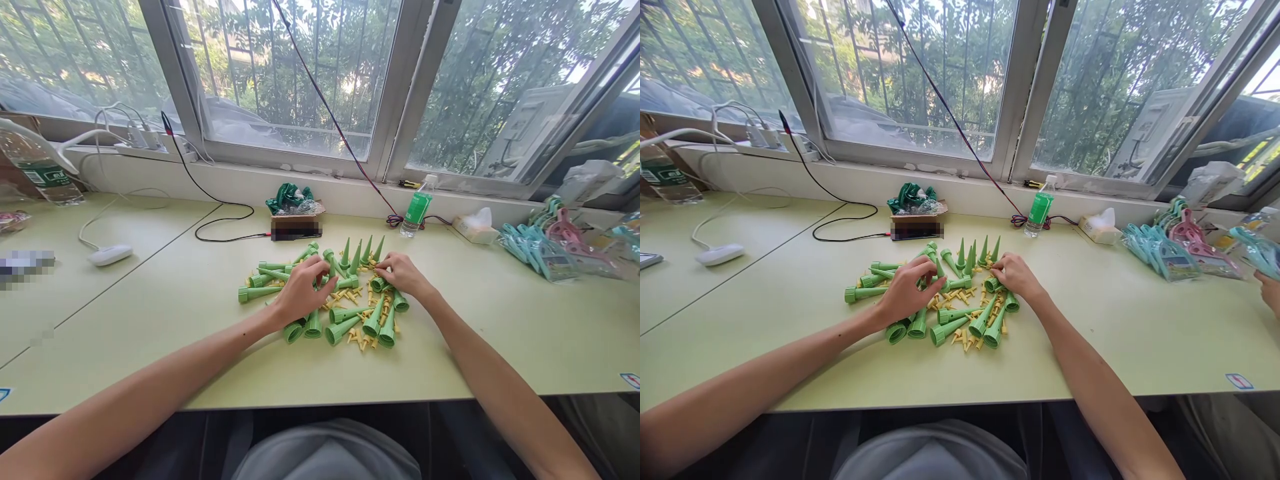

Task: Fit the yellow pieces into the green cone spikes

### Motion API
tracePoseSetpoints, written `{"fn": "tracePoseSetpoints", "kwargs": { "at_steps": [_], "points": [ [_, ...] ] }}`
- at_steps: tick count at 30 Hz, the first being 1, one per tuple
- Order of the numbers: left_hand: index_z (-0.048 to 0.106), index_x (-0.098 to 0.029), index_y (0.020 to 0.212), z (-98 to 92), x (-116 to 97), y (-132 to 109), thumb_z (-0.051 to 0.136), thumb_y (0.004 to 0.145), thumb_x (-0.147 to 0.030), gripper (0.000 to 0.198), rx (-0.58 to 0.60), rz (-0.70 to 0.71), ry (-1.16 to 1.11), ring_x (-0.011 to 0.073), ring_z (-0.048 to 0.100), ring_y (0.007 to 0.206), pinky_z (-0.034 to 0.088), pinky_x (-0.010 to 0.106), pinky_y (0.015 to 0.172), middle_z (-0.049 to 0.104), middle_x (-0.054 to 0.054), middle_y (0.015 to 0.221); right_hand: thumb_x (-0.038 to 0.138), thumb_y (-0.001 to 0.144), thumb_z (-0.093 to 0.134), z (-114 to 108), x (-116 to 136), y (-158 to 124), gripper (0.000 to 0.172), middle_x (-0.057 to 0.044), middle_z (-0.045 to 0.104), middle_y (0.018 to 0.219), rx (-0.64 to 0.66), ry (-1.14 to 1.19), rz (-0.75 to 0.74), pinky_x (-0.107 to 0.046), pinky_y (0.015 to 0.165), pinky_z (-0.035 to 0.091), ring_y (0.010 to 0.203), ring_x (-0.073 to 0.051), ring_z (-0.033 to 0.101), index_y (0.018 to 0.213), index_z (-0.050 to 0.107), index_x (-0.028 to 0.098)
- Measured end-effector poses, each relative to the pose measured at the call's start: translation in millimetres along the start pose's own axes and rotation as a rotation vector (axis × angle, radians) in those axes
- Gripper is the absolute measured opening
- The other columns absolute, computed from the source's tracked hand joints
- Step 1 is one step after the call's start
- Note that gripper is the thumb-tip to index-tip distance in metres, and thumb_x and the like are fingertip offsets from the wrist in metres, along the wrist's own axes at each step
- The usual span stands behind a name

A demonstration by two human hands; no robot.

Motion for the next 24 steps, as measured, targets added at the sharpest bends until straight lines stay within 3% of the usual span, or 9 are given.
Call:
{"fn": "tracePoseSetpoints", "kwargs": {
  "at_steps": [8, 24],
  "points": [
    [0.053, -0.019, 0.075, 0.2, 0, 0, 0.06, 0.089, -0.025, 0.017, 0.007, -0.002, -0.005, 0.0122, 0.048, 0.062, 0.042, 0.028, 0.062, 0.052, 0.0, 0.073, 0.02, 0.089, 0.06, -3, -6, 0, 0.022, -0.007, 0.067, 0.086, -0.022, -0.005, 0.029, -0.025, 0.074, 0.043, 0.072, -0.014, 0.058, 0.098, 0.08, 0.018],
    [0.051, -0.019, 0.074, 0.3, -1, 0, 0.059, 0.089, -0.025, 0.018, 0.015, -0.001, -0.008, 0.012, 0.048, 0.062, 0.042, 0.028, 0.062, 0.051, 0.0, 0.073, 0.029, 0.087, 0.064, 4, -12, 2, 0.021, -0.007, 0.069, 0.084, -0.003, 0.017, 0.067, -0.026, 0.072, 0.043, 0.072, -0.015, 0.059, 0.091, 0.081, 0.018]
  ]
}}
Point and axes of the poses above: each hand's wrist, its own y-axis towards the middle knuckle, its own z-axis out of the palm, x = y × z, the point moved 8 cm from there along y, towards the middle knuckle
